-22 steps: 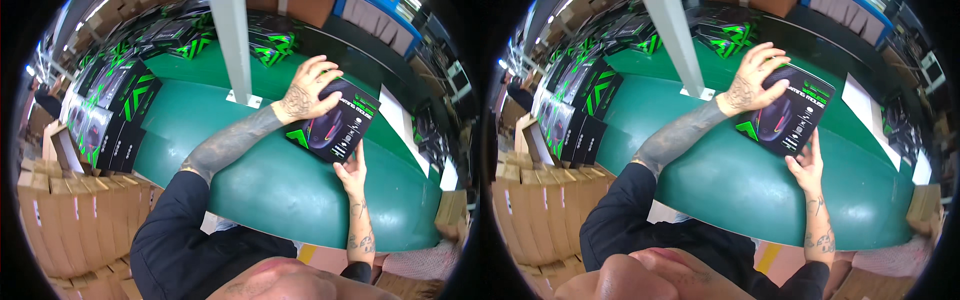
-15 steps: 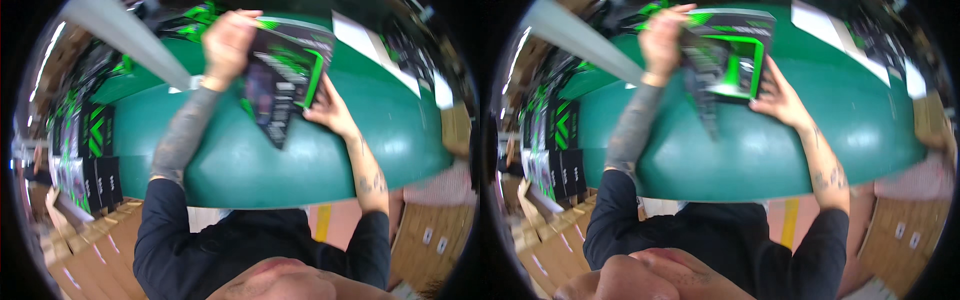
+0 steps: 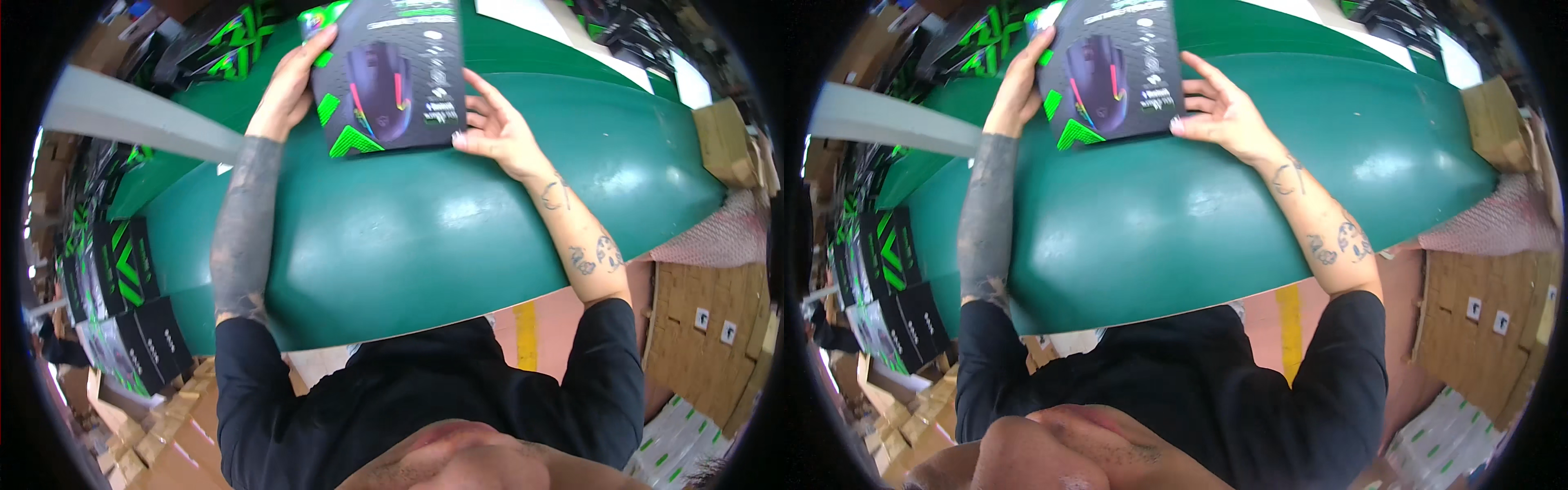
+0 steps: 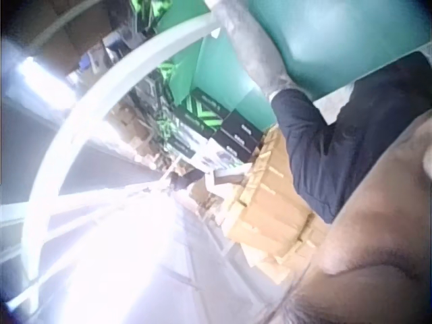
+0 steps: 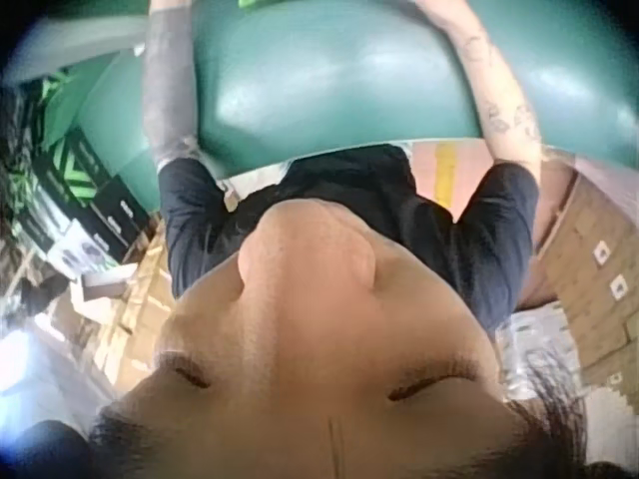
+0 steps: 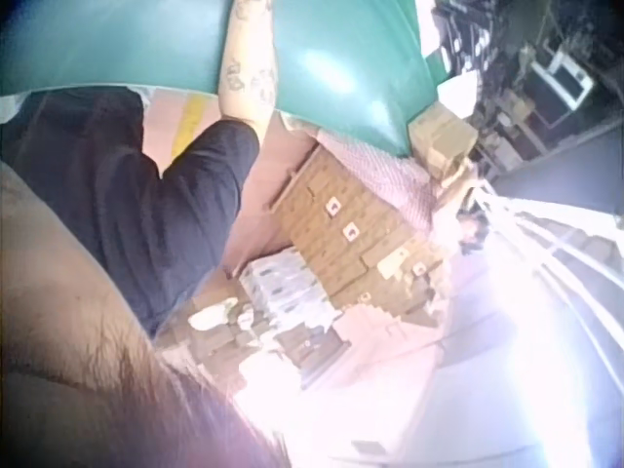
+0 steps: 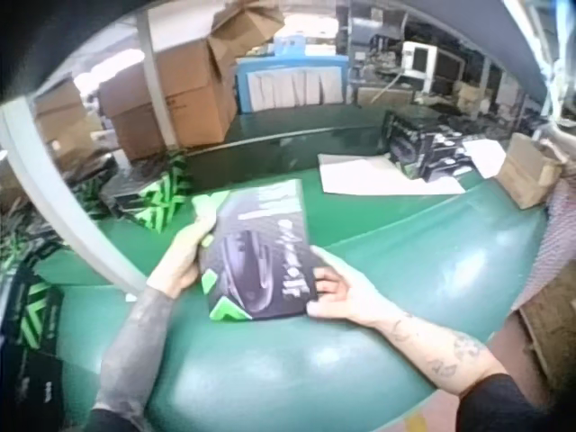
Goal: The person handles boxes for a wireless gaming mouse on a green conveyor belt, picking up individual boxes, opening the front flap to look at the contents, and closing the flap before placing them back or moving to the next item.
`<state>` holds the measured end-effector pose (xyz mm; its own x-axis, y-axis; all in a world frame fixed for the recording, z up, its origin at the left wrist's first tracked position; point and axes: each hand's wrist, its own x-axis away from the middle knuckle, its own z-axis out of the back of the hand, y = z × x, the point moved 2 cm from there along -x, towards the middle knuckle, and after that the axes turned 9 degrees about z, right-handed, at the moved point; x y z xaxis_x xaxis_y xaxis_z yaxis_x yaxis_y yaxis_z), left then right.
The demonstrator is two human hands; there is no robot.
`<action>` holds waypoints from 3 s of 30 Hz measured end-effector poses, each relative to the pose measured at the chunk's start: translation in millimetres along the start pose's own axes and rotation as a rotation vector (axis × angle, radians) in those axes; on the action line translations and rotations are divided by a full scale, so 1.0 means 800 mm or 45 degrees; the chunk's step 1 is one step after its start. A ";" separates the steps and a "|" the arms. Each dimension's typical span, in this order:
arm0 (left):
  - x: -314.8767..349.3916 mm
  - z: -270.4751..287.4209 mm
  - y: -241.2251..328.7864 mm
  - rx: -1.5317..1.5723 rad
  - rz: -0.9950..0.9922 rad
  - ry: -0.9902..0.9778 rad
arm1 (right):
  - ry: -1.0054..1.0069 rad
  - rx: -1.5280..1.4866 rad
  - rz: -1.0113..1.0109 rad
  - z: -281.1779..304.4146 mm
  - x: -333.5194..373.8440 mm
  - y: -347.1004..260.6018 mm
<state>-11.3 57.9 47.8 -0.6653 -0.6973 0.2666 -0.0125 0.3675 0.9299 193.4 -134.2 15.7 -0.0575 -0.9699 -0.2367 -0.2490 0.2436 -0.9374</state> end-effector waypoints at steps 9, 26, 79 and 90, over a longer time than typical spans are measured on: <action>-0.039 0.068 -0.047 0.589 -0.338 0.265 | 0.576 -0.089 0.172 0.037 -0.017 0.003; -0.040 0.000 -0.068 -1.742 -0.683 0.816 | 0.948 2.749 0.661 0.329 -0.155 -0.169; 0.039 -0.054 0.053 0.765 -0.780 -0.513 | -0.274 0.839 0.045 -0.026 0.011 -0.022; 0.024 -0.016 0.050 0.945 -0.712 -0.568 | -0.206 0.631 0.050 -0.032 0.010 -0.016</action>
<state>-14.6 51.3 93.5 -0.6374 -0.6492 -0.4151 -0.7625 0.4536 0.4614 171.4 -145.3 32.2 0.1020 -0.9563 -0.2740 0.2402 0.2910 -0.9261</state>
